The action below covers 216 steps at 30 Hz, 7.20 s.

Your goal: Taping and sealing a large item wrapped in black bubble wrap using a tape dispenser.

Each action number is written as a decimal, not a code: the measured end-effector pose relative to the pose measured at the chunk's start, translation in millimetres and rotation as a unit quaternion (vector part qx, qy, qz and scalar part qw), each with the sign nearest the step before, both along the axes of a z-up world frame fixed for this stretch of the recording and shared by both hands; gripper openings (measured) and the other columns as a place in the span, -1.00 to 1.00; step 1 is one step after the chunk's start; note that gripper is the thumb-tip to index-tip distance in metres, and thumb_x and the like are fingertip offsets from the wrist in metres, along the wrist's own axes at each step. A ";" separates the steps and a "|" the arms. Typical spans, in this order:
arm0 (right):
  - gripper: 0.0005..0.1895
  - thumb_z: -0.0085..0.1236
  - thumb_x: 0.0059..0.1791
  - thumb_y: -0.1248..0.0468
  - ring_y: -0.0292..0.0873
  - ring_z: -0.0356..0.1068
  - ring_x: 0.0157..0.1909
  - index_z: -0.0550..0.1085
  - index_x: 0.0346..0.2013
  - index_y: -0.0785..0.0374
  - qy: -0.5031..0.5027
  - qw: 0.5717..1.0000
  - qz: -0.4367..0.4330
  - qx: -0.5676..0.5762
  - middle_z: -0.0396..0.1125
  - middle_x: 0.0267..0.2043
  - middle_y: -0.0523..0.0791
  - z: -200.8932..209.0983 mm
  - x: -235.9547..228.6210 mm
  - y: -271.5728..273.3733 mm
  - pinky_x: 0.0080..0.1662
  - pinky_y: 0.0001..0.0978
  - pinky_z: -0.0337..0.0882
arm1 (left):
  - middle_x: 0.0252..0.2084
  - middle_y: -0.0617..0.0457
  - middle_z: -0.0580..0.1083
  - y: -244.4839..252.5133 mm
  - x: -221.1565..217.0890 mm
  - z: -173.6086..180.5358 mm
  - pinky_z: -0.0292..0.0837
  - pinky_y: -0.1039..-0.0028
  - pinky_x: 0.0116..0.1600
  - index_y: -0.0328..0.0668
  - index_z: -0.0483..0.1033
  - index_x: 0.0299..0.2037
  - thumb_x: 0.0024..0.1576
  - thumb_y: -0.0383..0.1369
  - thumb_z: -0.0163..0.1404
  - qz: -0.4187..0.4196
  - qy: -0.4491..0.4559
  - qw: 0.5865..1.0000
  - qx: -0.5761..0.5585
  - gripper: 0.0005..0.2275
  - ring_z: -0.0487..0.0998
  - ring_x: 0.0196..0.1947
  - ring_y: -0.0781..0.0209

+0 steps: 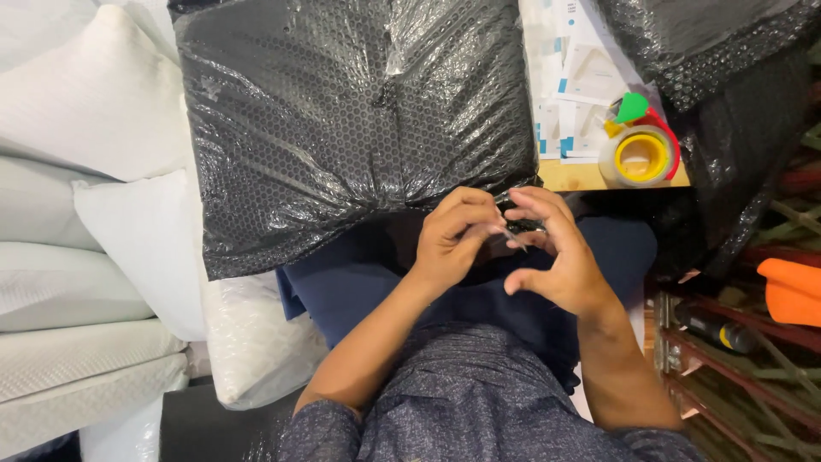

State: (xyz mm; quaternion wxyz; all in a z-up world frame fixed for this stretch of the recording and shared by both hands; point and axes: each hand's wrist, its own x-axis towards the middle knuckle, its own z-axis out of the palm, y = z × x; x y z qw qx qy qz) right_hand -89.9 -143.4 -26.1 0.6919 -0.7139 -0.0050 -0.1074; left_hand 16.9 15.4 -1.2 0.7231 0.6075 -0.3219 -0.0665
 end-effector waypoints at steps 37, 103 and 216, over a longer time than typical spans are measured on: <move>-0.34 0.36 -0.13 0.48 -0.10 0.49 -0.15 0.35 0.24 0.45 0.046 0.985 -0.162 0.033 0.41 -0.01 0.09 -23.3 -30.6 40.6 -0.17 -0.33 0.60 | -0.48 -0.06 0.55 32.6 -11.6 25.4 0.51 0.37 -0.29 -0.27 0.65 -0.26 0.11 -0.51 0.17 -0.045 -0.122 0.967 0.221 -0.95 0.59 -0.46 0.01; -0.32 0.40 -0.13 0.54 -0.19 0.52 -0.14 0.15 0.05 0.09 -0.020 0.954 -0.224 0.199 0.45 -0.29 -0.03 -153.6 86.7 -58.7 -0.07 -0.42 0.57 | -0.32 0.02 0.46 -68.6 48.4 -45.1 0.42 0.33 -0.13 -0.06 0.58 -0.26 0.03 -0.09 0.16 0.193 -0.368 0.803 0.428 -0.74 0.55 -0.28 0.00; -0.77 0.48 -0.10 0.26 -0.09 0.50 -0.19 0.52 -0.30 0.19 0.149 0.939 -0.267 -0.159 0.43 -0.38 -0.07 -109.2 103.5 -52.7 -0.15 -0.31 0.54 | -0.08 0.02 0.43 -65.9 77.7 -95.8 0.18 0.00 0.41 -0.18 0.43 -0.48 0.04 -0.36 0.13 0.113 -0.241 0.897 0.354 -0.85 0.44 0.18 -0.08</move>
